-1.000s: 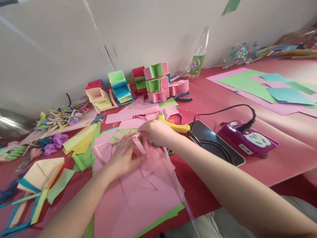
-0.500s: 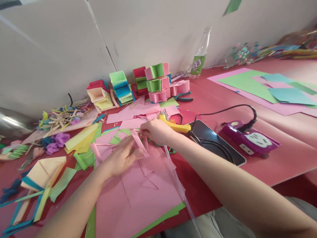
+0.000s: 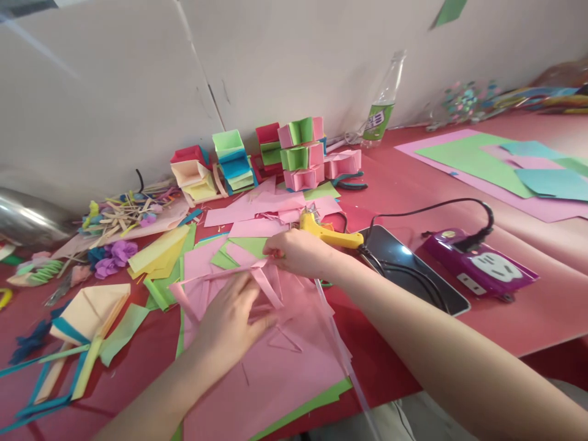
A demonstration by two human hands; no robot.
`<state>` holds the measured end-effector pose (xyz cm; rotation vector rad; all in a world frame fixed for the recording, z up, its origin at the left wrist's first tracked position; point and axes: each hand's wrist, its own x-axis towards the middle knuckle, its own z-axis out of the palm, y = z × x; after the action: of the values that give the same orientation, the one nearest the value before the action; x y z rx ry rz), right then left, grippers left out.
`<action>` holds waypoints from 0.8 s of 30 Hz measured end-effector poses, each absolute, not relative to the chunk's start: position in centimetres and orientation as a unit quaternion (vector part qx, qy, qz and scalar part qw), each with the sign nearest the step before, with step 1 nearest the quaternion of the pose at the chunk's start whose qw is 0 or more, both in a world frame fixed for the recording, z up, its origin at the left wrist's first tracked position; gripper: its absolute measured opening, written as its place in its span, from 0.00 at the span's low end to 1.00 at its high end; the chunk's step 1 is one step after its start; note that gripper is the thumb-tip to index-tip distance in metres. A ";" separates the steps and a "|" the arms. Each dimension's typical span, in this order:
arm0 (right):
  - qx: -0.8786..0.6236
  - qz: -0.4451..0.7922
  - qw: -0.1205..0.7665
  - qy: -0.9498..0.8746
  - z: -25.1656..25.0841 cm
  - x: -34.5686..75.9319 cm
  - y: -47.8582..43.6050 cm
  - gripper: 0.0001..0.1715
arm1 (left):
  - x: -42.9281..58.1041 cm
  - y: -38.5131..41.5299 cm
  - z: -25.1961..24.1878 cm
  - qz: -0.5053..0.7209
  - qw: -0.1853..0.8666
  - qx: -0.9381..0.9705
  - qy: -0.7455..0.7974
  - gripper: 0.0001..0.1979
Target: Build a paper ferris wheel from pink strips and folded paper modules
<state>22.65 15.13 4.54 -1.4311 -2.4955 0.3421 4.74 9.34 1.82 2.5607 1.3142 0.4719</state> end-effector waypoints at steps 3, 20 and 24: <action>-0.488 0.098 0.106 -0.861 4.7 22.4 15.0 0.12 | 5.3 9.1 1.6 0.187 0.178 0.862 0.436 0.06; -0.453 0.034 0.041 -0.890 4.2 21.0 14.3 0.14 | 3.8 8.6 1.1 0.206 0.260 0.833 0.443 0.05; -0.466 0.053 0.051 -0.882 4.0 21.0 14.4 0.14 | 3.8 8.8 1.3 0.232 0.277 0.831 0.424 0.06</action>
<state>21.03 14.44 4.00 -1.4193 -2.6829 0.1601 3.83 8.76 1.29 2.2312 1.1376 0.6230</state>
